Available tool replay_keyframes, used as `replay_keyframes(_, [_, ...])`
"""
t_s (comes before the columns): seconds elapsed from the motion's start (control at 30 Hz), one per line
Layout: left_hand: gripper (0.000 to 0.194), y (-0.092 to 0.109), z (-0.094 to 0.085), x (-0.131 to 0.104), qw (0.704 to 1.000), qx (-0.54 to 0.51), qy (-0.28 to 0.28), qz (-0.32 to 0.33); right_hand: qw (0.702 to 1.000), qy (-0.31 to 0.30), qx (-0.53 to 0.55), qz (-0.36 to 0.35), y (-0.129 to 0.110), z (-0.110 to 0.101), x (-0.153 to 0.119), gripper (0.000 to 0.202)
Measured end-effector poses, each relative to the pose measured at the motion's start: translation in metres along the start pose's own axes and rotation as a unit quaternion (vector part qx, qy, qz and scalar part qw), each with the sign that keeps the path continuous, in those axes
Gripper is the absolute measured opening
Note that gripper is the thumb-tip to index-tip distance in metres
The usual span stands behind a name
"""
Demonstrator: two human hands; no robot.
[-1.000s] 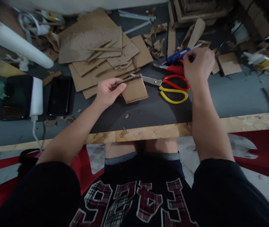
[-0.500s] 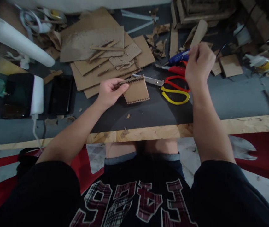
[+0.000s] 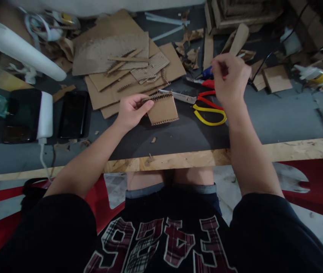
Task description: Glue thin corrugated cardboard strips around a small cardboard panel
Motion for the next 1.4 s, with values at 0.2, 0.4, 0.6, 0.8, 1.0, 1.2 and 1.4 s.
replay_keyframes(0.2, [0.057,0.0,0.0,0.0,1.0,-0.007,0.004,-0.004,0.998,0.044,-0.018,0.049,0.008,-0.006,0.002,0.014])
replay_keyframes(0.4, [0.057,0.001,-0.001,0.0,1.0,-0.005,0.005,0.0,0.997,0.026,-0.051,0.055,0.003,-0.003,0.001,0.009])
replay_keyframes(0.6, [0.057,-0.001,0.0,-0.001,1.0,-0.007,0.006,-0.006,1.0,0.018,0.009,-0.008,-0.006,-0.002,-0.001,0.033])
replay_keyframes(0.8, [0.057,0.001,0.0,0.0,1.0,0.004,0.005,-0.003,1.0,-0.012,0.004,-0.015,-0.01,0.001,-0.001,0.057])
replay_keyframes(1.0, [0.058,0.0,0.0,-0.001,1.0,0.018,0.002,-0.009,0.999,-0.009,0.005,-0.044,-0.015,0.0,-0.002,0.061])
replay_keyframes(1.2, [0.059,0.0,0.0,0.0,1.0,0.009,0.005,-0.008,0.998,-0.003,0.027,-0.065,-0.018,-0.001,-0.003,0.054])
replay_keyframes(1.4, [0.058,0.001,0.001,0.0,1.0,0.008,0.0,-0.013,0.995,-0.006,0.049,-0.086,-0.02,0.0,-0.002,0.034])
Point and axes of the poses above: each hand's wrist, its own x-axis towards the middle knuckle, its own z-axis out of the palm, y = z × x, the point moved 9 cm from there along x, towards the middle knuckle, and after that the axes turned 8 degrees about x, right-handed, at the moved point
